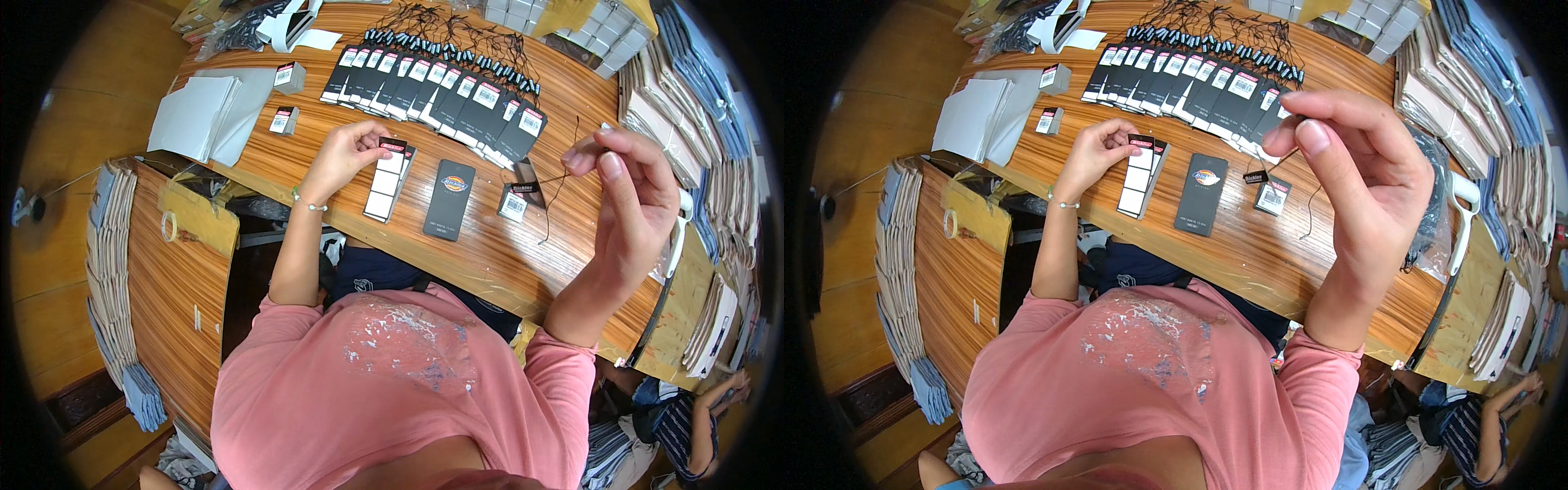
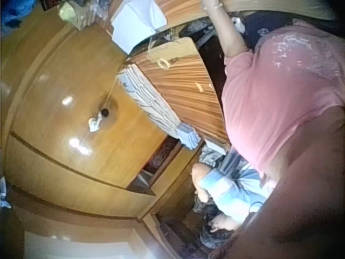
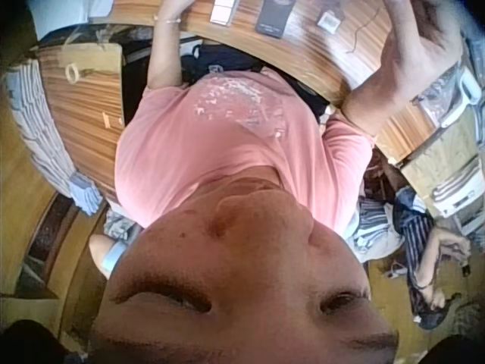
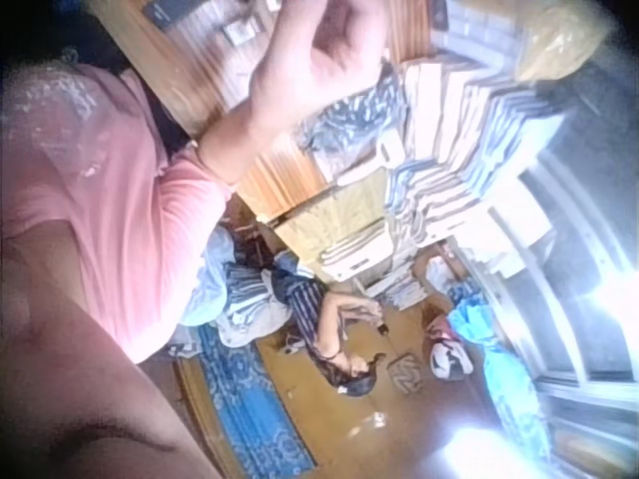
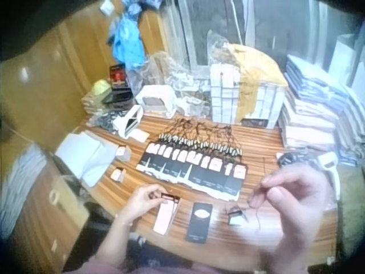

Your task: The person threads plastic fasteners through brand tags and garment labels by hand.

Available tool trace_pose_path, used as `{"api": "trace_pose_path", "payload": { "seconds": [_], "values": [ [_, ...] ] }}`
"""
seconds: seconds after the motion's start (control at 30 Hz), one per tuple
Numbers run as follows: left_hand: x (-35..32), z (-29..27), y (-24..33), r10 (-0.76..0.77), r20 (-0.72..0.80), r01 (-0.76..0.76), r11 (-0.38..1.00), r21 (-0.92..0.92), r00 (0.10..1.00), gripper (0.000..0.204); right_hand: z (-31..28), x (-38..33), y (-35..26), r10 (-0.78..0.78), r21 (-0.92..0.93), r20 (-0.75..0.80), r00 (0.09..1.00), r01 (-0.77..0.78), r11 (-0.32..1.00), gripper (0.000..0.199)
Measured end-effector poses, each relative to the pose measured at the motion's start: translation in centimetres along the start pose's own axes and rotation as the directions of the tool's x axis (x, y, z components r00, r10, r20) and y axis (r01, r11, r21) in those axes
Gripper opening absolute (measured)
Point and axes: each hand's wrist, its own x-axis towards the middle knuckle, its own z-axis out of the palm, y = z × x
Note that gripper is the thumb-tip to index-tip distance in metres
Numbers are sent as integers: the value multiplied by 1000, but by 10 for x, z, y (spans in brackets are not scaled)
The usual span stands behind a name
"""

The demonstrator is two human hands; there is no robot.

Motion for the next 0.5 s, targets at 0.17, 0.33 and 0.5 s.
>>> {"api": "trace_pose_path", "payload": {
  "seconds": [0.17, 0.33, 0.5],
  "values": [
    [-1, 2, 4, 22, -46, -26, 996, -83, 999, 22, 8, 1, -2, 103, -5, -26, 994, -103, 995, 16],
    [-7, -4, 11, 95, -75, -95, 995, 8, 993, 20, 9, 0, 8, 123, 77, 60, 991, -127, 989, 11],
    [-17, -12, 62, -2, 3, 4, 863, -505, 1000, 18, 16, -1, 10, 136, 27, 125, 983, -141, 990, 8]
  ]
}}
